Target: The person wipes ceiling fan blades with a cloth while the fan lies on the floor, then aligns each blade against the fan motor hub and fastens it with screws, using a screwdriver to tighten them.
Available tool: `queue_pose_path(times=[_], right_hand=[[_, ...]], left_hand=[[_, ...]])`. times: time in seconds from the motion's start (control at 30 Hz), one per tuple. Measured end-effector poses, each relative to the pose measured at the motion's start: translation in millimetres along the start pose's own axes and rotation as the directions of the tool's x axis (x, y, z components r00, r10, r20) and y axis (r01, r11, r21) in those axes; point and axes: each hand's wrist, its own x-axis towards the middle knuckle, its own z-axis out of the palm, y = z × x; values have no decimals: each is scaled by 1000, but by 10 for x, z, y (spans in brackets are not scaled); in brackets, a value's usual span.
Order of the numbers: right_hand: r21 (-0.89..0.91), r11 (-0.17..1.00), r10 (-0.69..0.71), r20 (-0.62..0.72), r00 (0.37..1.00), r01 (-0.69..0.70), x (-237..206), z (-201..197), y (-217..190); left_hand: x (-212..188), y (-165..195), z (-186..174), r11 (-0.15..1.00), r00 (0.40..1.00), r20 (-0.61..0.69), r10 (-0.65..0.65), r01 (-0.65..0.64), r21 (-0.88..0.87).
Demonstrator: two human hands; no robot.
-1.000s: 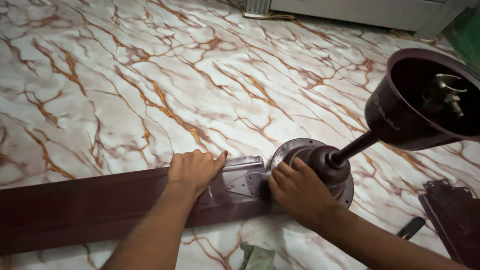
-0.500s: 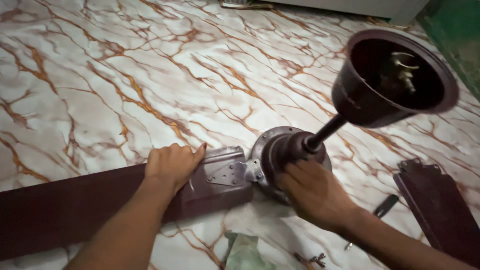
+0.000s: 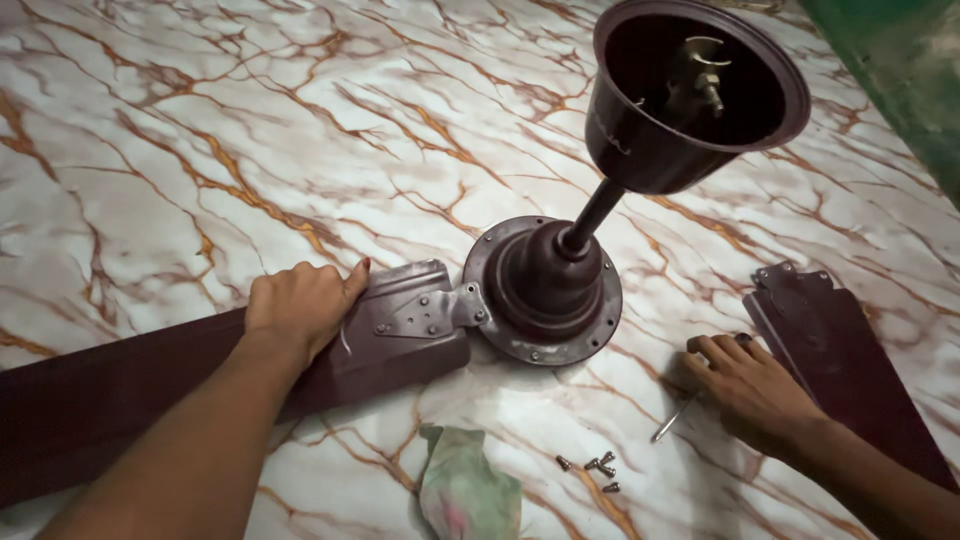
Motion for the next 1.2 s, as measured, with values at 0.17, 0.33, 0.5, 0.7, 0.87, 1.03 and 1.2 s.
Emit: queue_pose_path(times=[0.17, 0.33, 0.5, 0.7, 0.87, 1.03, 1.2], right_hand=[[-23, 1000, 9, 105, 994, -7, 24, 194, 91], [45, 996, -79, 70, 994, 76, 79, 307, 102], [343, 939, -120, 251, 960, 27, 162, -244, -131], [369, 928, -114, 392, 913, -42, 296, -1754, -425], [-33, 993, 116, 311, 943, -111, 349, -2603, -827], [-149, 988, 77, 206, 975, -46, 429, -2908, -1098], [-295, 953, -58, 25, 998, 63, 531, -2749, -1186]], left_hand=[[-27, 43, 12, 998, 999, 4, -35, 35, -46], [18, -9, 136, 1000, 1000, 13, 11, -11, 0], [32, -73, 178, 976, 987, -54, 153, -143, 167], [-15, -30, 6, 993, 997, -6, 77, -77, 85], [-22, -16, -15, 999, 1000, -13, -16, 16, -30], [12, -49, 63, 999, 1000, -12, -24, 24, -47], [65, -67, 38, 996, 998, -23, -53, 52, -66]])
